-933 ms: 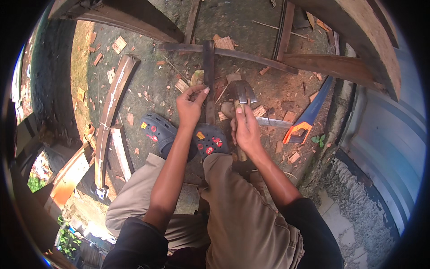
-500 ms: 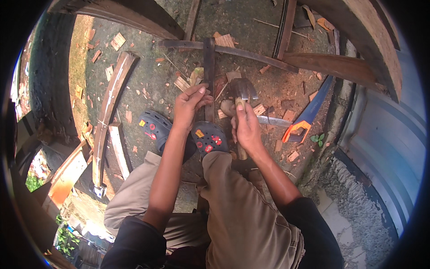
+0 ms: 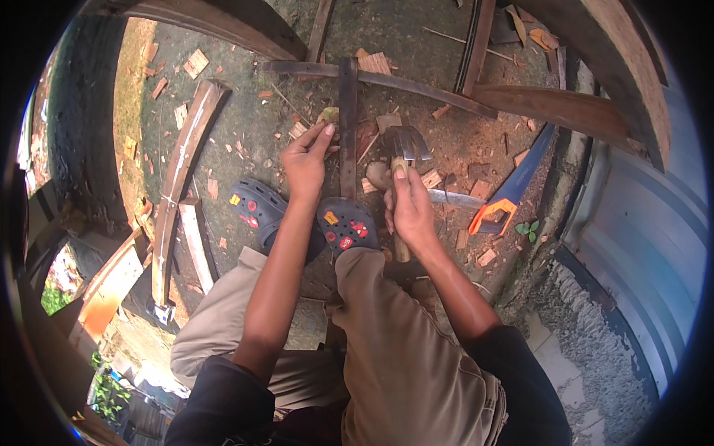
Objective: The person assembles a wooden structure by hammering nails into wooden planks, sawing a plank to size, and hammering nails into a metal frame. The person uses a hammer and a hand saw to complete the assembly.
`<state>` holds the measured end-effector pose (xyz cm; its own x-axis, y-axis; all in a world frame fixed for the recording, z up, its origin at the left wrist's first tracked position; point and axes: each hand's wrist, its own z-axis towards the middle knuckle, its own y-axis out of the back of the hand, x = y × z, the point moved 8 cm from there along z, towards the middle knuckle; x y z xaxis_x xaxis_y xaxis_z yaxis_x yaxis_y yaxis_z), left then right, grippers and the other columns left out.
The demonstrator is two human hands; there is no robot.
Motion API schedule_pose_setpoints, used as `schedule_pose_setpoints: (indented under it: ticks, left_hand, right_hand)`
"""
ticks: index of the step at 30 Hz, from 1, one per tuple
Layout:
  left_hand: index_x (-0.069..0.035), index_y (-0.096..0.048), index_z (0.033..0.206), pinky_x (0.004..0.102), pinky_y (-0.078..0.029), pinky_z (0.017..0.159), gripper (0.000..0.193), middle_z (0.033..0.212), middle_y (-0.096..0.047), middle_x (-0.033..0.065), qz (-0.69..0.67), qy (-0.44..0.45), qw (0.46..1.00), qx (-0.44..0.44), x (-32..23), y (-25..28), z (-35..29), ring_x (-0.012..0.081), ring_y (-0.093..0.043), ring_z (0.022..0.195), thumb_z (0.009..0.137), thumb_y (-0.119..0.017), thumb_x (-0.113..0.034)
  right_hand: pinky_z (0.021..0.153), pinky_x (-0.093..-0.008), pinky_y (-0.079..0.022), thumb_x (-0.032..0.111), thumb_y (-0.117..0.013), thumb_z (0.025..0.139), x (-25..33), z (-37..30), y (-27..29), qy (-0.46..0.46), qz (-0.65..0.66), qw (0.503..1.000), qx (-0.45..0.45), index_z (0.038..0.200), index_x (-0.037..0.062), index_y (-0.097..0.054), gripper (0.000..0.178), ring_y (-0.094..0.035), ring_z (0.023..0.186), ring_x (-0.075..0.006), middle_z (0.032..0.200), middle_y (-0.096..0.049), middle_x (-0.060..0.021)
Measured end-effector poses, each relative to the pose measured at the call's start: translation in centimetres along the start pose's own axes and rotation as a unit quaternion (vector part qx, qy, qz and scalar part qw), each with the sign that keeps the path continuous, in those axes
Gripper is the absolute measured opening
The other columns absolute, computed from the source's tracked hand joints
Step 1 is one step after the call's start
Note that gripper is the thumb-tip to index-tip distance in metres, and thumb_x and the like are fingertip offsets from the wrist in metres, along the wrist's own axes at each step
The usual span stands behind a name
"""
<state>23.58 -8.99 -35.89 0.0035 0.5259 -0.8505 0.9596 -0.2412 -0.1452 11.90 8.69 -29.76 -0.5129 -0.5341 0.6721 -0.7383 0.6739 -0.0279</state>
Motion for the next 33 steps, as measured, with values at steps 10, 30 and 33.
schedule_pose_setpoints:
  ticks: [10, 30, 33]
  left_hand:
    - [0.009, -0.070, 0.112, 0.0245, -0.056, 0.082, 0.026, 0.104, -0.075, 0.0123, 0.025, -0.035, 0.999, 0.003, 0.05, -0.79, 0.02, 0.0132, -0.071, 0.093, 0.091, -0.078, -0.004]
    - [0.010, -0.071, 0.111, 0.0234, -0.057, 0.080, 0.024, 0.101, -0.076, 0.0115, 0.057, -0.060, 0.997, -0.009, -0.13, -1.06, -0.04, 0.0120, -0.071, 0.090, 0.091, -0.077, -0.002]
    - [0.009, -0.072, 0.111, 0.0238, -0.057, 0.080, 0.024, 0.101, -0.076, 0.0121, 0.092, -0.071, 0.993, -0.007, -0.47, -1.09, -0.09, 0.0121, -0.071, 0.090, 0.091, -0.077, -0.003]
  right_hand:
    - [0.038, -0.0274, -0.035, 0.044, -0.039, 0.111, 0.17, 0.26, 0.41, 0.005, -0.008, 1.000, -0.008, 0.116, 0.0038, -0.051, 0.042, -0.043, 0.041, -0.0103, 0.067, -0.047, -0.0016]
    - [0.037, -0.0270, -0.036, 0.044, -0.039, 0.111, -0.39, 0.32, 0.17, -0.006, -0.006, 1.000, -0.002, 0.118, 0.0044, -0.051, 0.042, -0.044, 0.042, -0.0098, 0.067, -0.047, -0.0009]
    - [0.037, -0.0270, -0.036, 0.044, -0.039, 0.110, -0.40, 0.37, 0.20, -0.008, -0.006, 1.000, -0.002, 0.117, 0.0043, -0.051, 0.042, -0.044, 0.042, -0.0098, 0.067, -0.047, -0.0009]
